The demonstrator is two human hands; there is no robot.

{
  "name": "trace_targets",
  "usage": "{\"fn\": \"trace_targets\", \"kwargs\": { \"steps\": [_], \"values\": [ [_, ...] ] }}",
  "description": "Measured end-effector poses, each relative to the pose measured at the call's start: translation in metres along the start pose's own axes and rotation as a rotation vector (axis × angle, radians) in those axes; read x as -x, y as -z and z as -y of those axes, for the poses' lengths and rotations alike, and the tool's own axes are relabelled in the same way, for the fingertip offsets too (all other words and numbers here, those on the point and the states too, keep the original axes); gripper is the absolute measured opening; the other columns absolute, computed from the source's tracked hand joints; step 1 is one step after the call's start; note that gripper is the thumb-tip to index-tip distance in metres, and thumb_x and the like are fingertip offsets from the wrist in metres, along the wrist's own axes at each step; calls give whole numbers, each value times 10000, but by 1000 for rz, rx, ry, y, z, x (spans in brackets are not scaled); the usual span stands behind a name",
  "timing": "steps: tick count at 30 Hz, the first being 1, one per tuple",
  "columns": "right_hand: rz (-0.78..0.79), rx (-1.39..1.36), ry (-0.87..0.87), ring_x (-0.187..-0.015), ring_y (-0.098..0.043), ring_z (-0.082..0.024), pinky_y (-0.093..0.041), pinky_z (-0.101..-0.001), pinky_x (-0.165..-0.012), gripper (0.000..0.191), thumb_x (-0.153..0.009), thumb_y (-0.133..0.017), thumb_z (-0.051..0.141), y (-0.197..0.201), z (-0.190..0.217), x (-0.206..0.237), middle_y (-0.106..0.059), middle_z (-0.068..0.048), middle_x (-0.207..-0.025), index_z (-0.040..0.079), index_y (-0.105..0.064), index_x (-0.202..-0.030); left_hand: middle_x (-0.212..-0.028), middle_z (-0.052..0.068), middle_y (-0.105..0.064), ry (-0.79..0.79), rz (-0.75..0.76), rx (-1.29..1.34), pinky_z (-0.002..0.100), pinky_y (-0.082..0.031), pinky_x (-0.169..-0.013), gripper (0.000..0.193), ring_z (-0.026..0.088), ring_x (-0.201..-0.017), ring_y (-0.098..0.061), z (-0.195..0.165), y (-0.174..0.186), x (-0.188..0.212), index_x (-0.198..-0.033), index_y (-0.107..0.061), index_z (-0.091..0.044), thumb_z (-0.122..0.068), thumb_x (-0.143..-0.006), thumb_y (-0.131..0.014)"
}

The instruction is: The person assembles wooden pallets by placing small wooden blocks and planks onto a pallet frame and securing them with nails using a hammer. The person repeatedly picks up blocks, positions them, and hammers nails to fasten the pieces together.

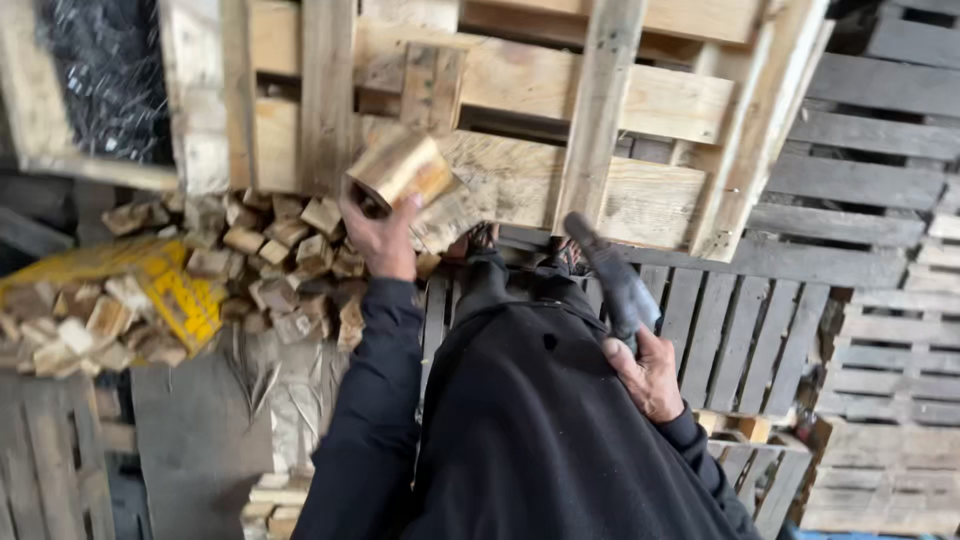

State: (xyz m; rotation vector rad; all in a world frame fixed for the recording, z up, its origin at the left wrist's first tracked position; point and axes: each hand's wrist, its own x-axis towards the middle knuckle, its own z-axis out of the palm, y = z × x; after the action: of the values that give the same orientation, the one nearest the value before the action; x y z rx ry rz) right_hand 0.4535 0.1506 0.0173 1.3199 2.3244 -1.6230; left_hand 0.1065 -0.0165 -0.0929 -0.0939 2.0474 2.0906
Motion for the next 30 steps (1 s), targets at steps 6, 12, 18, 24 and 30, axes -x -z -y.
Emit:
{"fn": "trace_targets", "kwargs": {
  "steps": [6, 12, 18, 24, 30],
  "values": [
    [38, -140, -141, -559, -494, -77, -427, -271, -518, 327, -1007, -609, 326, -25, -23, -37, -585, -10, -651, 12, -620, -913, -1581, 357, -328, 135, -236, 304, 472, -454, -1065, 1097, 365, -1298, -500, 24, 9, -58, -1660, -163, 96, -116, -864, -888],
    [298, -208, -312, -503, -505, -109, -430, -290, -462, 389, -993, -613, 390, -74, 0, -90, -549, -18, -639, 2, -597, -972, -1536, 198, -348, 61, -685, 644, 499, -520, -1006, 1224, 319, -1274, -487, 20, -28, -53, -1564, -10, -141, -237, -689, -859],
    [344, -219, -354, -497, -497, -111, -439, -289, -465, 376, -987, -626, 396, -110, 40, -115, -526, -14, -645, 24, -584, -1031, -1551, 160, -321, 169, -669, 596, 558, -475, -1017, 1099, 324, -1323, -433, 0, -34, -73, -1575, -152, -144, -249, -727, -842],
    [228, -261, -425, -474, -479, -109, -416, -294, -438, 368, -980, -625, 397, -112, 31, -107, -527, -15, -646, 33, -592, -1026, -1630, 243, -230, 40, -250, 263, 570, -448, -1155, 1115, 395, -1458, -378, -24, 14, -116, -1582, -163, -75, -197, -737, -880],
    [130, -269, -419, -460, -486, -121, -416, -297, -424, 410, -991, -618, 414, -121, 6, -105, -543, -21, -635, 9, -580, -937, -1656, 262, -137, -78, -17, -69, 599, -425, -1151, 1170, 450, -1510, -269, -16, -12, -208, -1605, -140, -84, -189, -747, -928]
  ]
}}
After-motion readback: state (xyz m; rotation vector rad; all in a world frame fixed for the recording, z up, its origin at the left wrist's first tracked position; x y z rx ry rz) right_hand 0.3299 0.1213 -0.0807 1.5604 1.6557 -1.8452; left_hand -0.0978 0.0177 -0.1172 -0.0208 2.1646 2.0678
